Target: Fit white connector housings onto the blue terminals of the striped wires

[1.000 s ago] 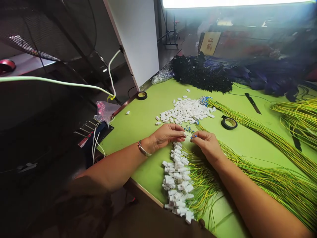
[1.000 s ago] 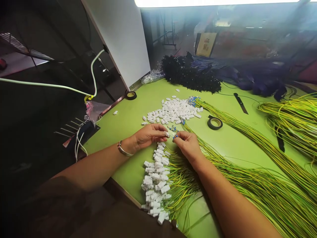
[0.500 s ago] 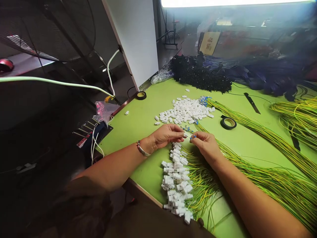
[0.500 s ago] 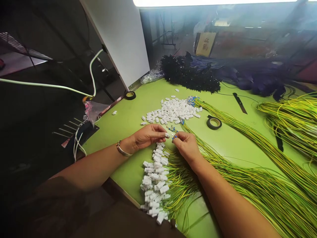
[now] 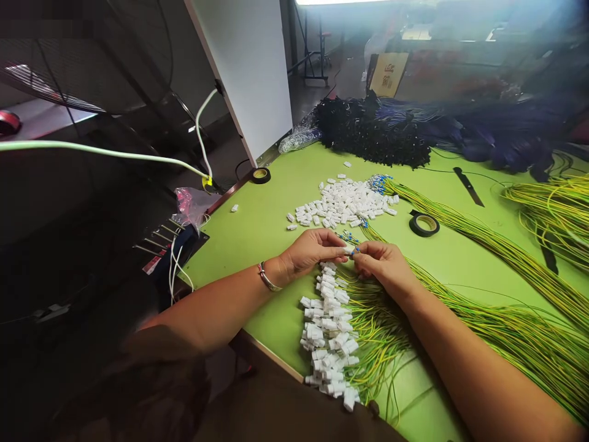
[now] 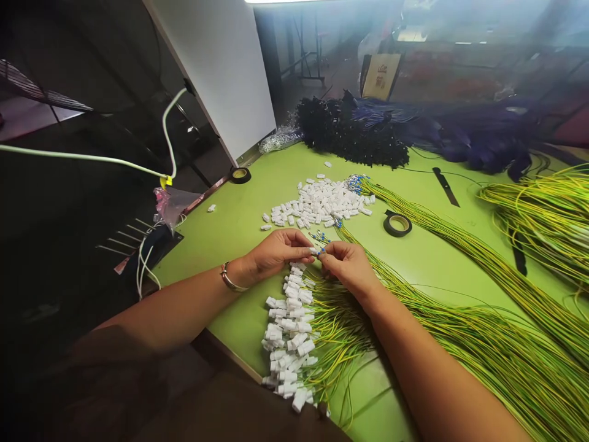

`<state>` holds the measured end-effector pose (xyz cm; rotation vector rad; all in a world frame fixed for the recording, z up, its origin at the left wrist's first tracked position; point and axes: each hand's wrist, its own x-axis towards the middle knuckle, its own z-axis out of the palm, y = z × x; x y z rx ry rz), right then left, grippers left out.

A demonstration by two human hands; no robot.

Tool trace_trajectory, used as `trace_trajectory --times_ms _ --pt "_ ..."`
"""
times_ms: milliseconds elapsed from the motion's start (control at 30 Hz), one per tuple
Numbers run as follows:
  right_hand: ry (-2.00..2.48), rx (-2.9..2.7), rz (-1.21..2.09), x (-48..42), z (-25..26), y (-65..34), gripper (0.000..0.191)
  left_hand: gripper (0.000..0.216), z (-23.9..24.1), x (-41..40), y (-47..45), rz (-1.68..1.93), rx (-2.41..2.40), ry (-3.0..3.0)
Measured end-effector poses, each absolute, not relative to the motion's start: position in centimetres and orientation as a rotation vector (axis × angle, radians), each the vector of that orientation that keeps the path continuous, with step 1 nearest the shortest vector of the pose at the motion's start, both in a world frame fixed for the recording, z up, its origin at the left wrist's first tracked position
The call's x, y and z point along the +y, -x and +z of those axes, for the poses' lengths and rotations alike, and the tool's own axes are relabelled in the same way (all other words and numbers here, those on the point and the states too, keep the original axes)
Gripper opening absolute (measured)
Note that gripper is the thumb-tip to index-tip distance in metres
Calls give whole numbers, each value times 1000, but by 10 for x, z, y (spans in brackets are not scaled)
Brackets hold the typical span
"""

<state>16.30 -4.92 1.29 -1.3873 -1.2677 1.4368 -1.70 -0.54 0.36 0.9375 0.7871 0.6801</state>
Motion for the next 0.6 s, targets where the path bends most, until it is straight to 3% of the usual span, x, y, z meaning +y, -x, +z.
trace_trajectory --times_ms 600 --pt "1506 -1366 1246 -49 10 -156 14 35 -6 -7 13 745 794 -984"
